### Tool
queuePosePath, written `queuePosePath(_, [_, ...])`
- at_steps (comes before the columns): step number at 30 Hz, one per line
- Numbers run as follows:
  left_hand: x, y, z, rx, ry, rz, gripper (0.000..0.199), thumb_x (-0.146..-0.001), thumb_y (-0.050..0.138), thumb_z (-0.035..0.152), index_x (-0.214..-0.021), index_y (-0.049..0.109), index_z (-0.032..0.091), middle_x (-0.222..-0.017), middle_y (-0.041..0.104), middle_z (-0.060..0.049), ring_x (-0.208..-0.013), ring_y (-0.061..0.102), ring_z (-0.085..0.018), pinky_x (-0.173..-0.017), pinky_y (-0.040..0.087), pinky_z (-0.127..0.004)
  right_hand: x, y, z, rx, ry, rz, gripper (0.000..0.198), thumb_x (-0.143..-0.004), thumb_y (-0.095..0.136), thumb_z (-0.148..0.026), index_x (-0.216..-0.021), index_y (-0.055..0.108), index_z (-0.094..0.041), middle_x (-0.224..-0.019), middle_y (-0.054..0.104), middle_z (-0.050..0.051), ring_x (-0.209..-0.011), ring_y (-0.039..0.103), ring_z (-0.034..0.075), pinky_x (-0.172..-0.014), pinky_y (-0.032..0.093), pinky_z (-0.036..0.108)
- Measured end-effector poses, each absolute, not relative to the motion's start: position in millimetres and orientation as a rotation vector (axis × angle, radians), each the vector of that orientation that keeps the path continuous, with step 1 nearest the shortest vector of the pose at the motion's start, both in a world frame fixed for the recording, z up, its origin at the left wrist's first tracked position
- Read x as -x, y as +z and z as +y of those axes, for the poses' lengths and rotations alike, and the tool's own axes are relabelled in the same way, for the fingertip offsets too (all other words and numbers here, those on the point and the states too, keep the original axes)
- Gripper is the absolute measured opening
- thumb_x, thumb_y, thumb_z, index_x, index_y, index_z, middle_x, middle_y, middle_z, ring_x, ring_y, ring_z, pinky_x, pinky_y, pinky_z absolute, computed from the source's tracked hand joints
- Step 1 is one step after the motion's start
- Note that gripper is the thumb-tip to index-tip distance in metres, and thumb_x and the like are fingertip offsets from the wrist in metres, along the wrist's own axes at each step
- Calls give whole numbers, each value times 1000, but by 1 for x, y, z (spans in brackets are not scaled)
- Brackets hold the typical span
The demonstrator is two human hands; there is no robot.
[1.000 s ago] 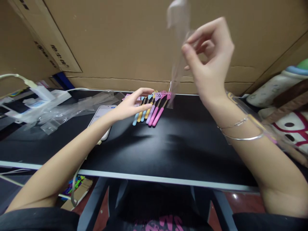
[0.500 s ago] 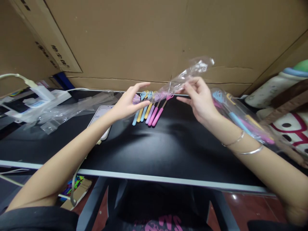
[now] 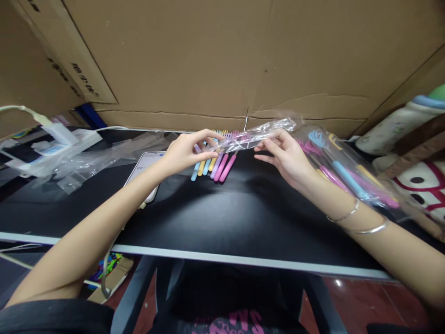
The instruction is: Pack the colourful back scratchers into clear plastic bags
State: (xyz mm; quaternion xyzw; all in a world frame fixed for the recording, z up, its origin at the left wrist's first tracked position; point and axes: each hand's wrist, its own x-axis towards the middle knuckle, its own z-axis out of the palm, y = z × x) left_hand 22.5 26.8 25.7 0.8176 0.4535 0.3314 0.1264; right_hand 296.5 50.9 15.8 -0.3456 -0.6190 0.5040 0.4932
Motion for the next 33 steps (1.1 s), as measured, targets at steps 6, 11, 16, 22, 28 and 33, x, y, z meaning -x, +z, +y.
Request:
queuePosePath(6, [-22,23,26,-2473,868,1355,44,-84,68,53,-119,67,26,-106,73,-2,-85,65,-17,-73,45,-26,-308,4,56,923,1141,-1554,43,-67,81,-56,-80,56,-24,-78,62,-2,-82,64,15,-76,58,33])
queuePosePath(11, [-25,14,29,-2584,707,1268,47,-89,63,50,-127,61,23,-123,69,-5,-106,65,-22,-87,47,-30,-311,-4,70,909,774,-1760,37,-66,81,-55,-74,62,-24,-78,68,2,-77,65,21,-74,56,40])
queuePosePath(16, [-29,11,29,-2607,652,1180,54,-89,62,50,-134,55,20,-133,64,-10,-115,62,-25,-93,47,-34,-314,-2,66,806,511,-1894,24,-77,74,-47,-74,65,-25,-76,69,3,-74,64,23,-70,54,42])
queuePosePath(22, [-31,15,26,-2597,771,1135,55,-89,64,49,-135,53,20,-130,64,-10,-116,62,-25,-96,46,-35,-313,7,47,745,179,-1968,20,-86,65,-42,-73,62,-27,-76,67,4,-71,62,23,-72,52,42])
queuePosePath(28, [-31,14,27,-2744,833,1086,46,-91,64,42,-132,56,21,-126,66,-9,-115,61,-25,-98,44,-37,-310,5,36,623,-138,-2210,29,-92,55,-38,-66,55,-25,-63,61,3,-61,54,19,-59,43,35])
queuePosePath(33, [-38,13,19,-2891,676,1075,52,-90,67,39,-137,51,24,-133,61,-9,-123,55,-27,-103,40,-40,-300,-1,25,727,-158,-2332,23,-92,52,-34,-71,58,-24,-66,66,3,-62,58,18,-59,41,30])
